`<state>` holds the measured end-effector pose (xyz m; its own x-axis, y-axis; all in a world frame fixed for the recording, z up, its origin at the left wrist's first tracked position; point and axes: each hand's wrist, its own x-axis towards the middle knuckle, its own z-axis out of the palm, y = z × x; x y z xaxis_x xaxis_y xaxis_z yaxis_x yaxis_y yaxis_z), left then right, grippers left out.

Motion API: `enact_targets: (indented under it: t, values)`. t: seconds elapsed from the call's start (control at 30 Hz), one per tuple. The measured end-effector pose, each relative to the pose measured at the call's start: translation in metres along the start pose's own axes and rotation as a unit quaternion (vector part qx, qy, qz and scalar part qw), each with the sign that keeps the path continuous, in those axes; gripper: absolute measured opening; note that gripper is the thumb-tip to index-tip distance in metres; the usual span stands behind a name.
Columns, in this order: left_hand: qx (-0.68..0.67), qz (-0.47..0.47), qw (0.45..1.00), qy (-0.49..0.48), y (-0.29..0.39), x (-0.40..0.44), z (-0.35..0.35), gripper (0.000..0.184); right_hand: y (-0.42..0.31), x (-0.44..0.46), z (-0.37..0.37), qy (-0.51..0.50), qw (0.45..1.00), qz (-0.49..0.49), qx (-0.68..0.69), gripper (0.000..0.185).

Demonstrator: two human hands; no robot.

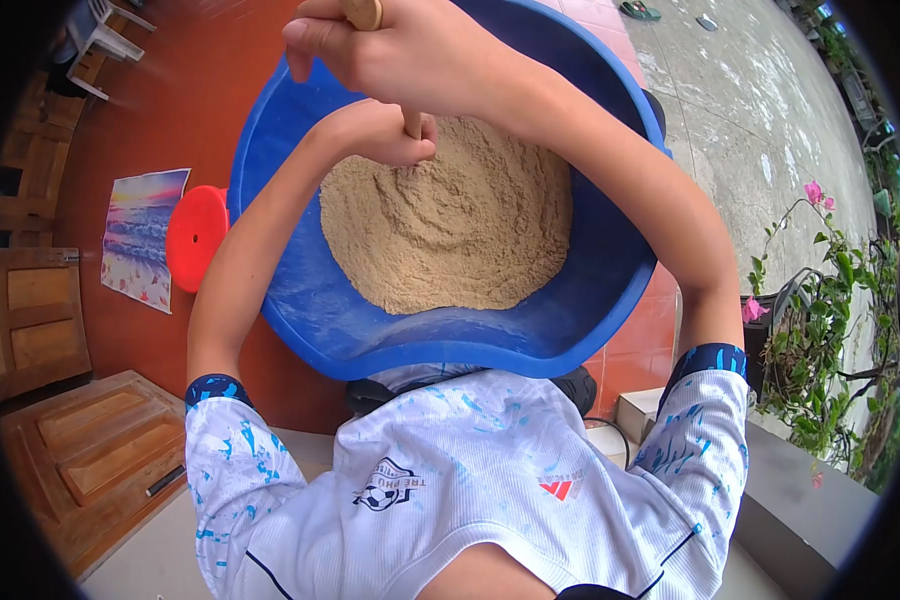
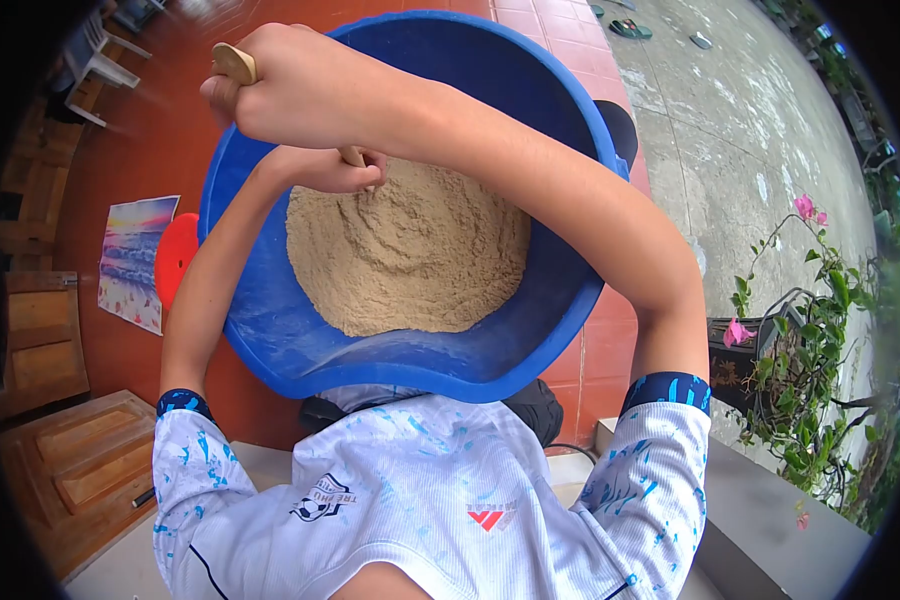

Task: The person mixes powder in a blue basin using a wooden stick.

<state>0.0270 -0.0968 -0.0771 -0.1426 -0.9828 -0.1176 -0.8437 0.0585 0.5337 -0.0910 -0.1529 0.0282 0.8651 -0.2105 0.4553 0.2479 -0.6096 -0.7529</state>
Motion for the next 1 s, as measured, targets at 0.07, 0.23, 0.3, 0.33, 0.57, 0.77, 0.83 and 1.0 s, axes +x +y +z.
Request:
enact_targets:
  t: [0.07,0.23,0.3,0.33,0.57,0.77,0.83,1.0]
  values:
    - [-0.003,-0.019,0.998,-0.063,0.014,0.003,-0.004,0.02,0.001,0.001,0.0,0.021,0.999,-0.021,0.039,0.027]
    - [-0.074,0.03,0.985,-0.154,0.03,0.009,0.014,0.025,-0.028,-0.003,-0.026,-0.059,0.998,0.011,0.033,0.033]
    - [-0.083,0.031,0.984,-0.157,0.034,0.008,0.014,0.025,-0.017,0.0,-0.022,-0.06,0.998,0.008,0.035,0.034]
    - [-0.095,0.002,0.986,-0.135,0.037,0.006,0.013,0.025,-0.012,0.002,-0.021,-0.059,0.998,0.006,0.036,0.034]
    - [-0.147,-0.013,0.989,-0.013,0.023,0.01,0.022,0.022,-0.011,0.01,-0.031,0.012,0.99,0.126,0.064,0.037]
    - [-0.041,-0.025,0.991,0.128,-0.001,0.019,0.011,0.021,0.022,0.009,-0.014,0.061,0.995,-0.077,0.033,0.038]
    - [0.047,-0.024,0.992,0.117,-0.005,0.019,0.01,0.017,0.017,0.008,-0.005,0.078,0.98,-0.183,0.019,0.039]
    - [-0.069,0.096,0.962,0.245,0.009,0.008,0.023,0.015,-0.006,-0.011,0.014,-0.067,0.992,-0.065,-0.09,0.013]
